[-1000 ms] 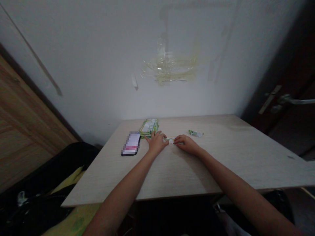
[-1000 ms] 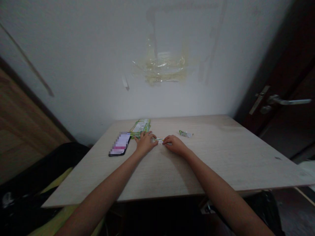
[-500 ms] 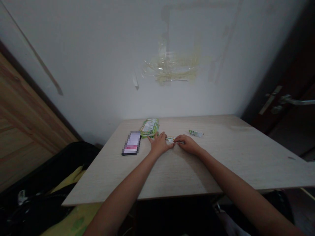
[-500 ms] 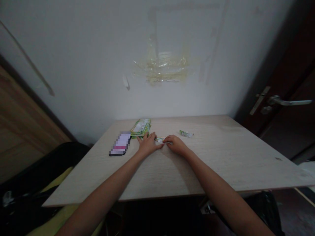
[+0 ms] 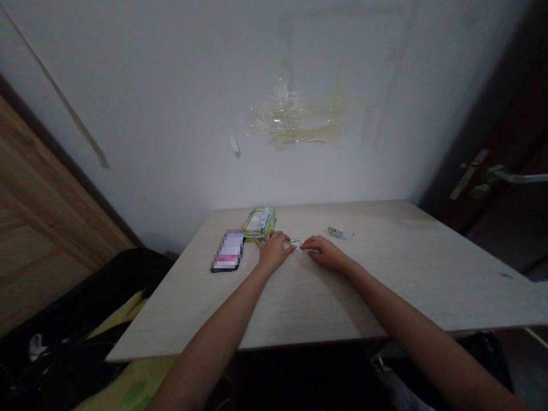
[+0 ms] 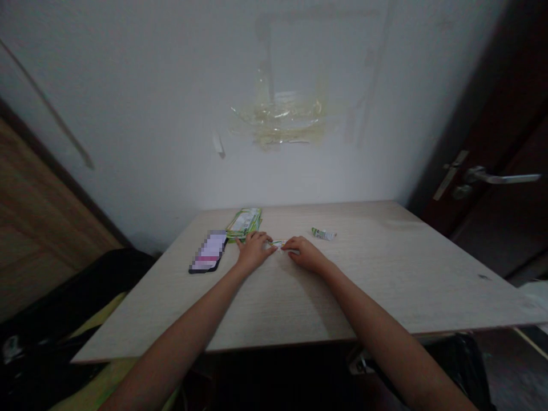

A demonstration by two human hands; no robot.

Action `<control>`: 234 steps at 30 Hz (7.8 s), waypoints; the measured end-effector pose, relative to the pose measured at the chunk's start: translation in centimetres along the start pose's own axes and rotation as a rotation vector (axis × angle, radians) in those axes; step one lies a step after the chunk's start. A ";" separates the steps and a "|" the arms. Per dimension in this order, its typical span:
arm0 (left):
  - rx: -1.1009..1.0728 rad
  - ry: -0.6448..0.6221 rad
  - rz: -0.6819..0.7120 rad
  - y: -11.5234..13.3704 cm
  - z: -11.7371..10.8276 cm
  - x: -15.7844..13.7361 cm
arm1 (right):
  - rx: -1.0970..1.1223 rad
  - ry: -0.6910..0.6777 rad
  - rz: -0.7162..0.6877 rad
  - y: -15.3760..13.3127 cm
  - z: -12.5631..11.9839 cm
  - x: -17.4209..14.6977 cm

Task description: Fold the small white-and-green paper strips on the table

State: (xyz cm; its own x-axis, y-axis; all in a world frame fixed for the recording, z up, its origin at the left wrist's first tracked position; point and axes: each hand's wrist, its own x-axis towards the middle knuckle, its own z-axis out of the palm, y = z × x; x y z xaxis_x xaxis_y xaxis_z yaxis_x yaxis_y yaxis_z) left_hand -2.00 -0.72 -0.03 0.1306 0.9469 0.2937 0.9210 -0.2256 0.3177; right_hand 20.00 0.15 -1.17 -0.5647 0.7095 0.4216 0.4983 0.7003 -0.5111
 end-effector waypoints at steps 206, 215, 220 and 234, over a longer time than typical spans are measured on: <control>-0.120 -0.020 0.133 0.0 -0.3 0.6 | -0.216 0.032 0.135 -0.1 0.9 1.6; -0.150 0.009 0.080 0.2 0.3 1.0 | -0.203 0.089 0.226 0.1 1.2 1.9; -0.160 0.000 -0.005 0.6 0.4 1.3 | -0.203 0.121 0.337 0.0 1.1 2.3; -0.105 0.025 0.003 0.5 0.4 1.2 | -0.205 0.113 0.384 -0.2 1.3 2.7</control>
State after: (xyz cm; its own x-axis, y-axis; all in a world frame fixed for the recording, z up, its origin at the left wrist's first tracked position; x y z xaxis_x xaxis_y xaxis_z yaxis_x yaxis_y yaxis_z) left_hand -1.20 0.43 0.18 0.1233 0.9405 0.3166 0.8769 -0.2526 0.4090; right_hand 17.54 1.78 -0.86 -0.2435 0.9171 0.3156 0.7844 0.3776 -0.4921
